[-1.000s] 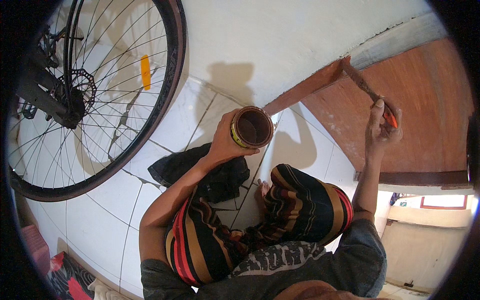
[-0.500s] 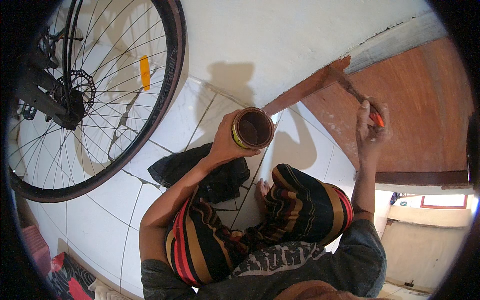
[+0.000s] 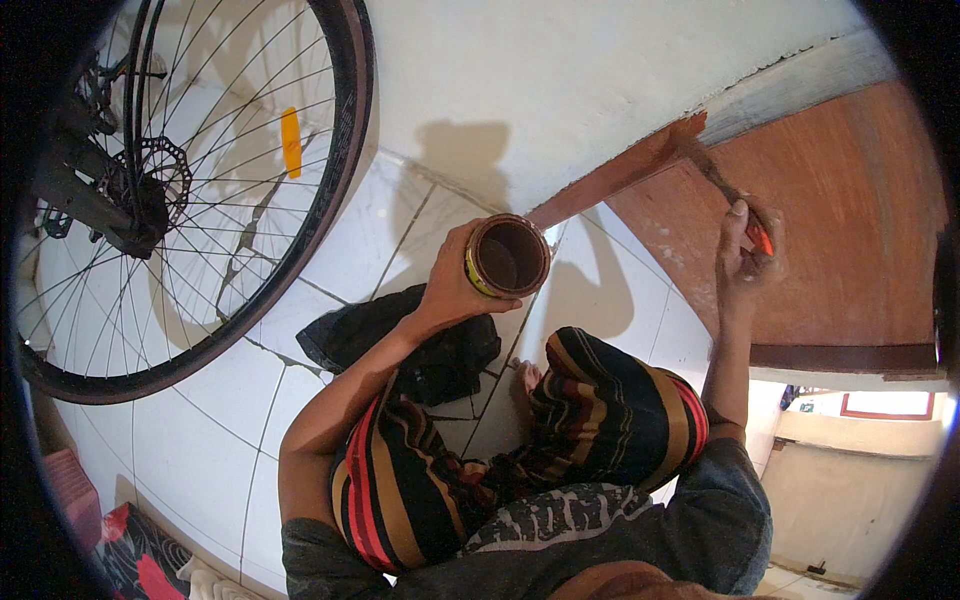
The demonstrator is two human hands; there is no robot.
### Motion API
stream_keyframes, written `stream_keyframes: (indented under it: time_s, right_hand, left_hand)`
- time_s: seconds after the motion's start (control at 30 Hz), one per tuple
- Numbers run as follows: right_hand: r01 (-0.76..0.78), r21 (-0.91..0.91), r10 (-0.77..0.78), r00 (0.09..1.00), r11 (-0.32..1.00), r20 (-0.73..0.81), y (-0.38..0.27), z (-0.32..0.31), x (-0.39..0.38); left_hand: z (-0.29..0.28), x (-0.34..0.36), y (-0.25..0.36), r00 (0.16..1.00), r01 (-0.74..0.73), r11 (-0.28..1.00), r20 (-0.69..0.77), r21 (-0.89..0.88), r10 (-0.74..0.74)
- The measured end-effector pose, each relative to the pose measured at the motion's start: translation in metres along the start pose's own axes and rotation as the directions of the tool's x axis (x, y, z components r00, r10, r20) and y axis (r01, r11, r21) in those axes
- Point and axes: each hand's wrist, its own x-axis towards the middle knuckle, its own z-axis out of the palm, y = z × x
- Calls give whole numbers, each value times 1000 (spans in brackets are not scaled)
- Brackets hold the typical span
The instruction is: The person paints the edge of a wooden door frame using a small brush dipped into a can of brown paint.
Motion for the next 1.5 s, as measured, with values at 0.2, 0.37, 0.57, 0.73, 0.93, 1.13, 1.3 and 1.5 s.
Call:
stream_keyframes:
  time_s: [0.2,0.37,0.57,0.73,0.93,1.13,1.3,1.5]
  right_hand:
    - [19,-12,-18,993,1000,114,-8,6,0]
    - [-103,30,103,994,994,24,-2,1,4]
    - [-1,71,12,987,997,-160,8,-12,13]
    - [-80,91,82,996,993,-22,-1,-8,6]
    - [-60,142,92,969,988,-228,10,-9,20]
    - [89,158,-29,937,983,-349,14,-13,15]
    - [95,161,-22,914,982,-406,8,-11,29]
    - [92,158,-18,909,983,-417,15,-6,27]
  left_hand:
    - [-2,0,3,998,-38,999,-40,5,39]
    - [-6,3,8,999,-14,998,41,69,11]
    - [-4,-2,2,1000,11,1000,10,19,-12]
    - [-2,0,0,1000,-13,1000,20,26,12]
    - [-3,-1,2,1000,-11,1000,29,28,10]
    - [-1,-1,1,1000,-3,1000,25,4,3]
    - [-1,-2,1,1000,-12,999,28,32,11]
    - [3,-2,-1,1000,-9,1000,30,-3,9]
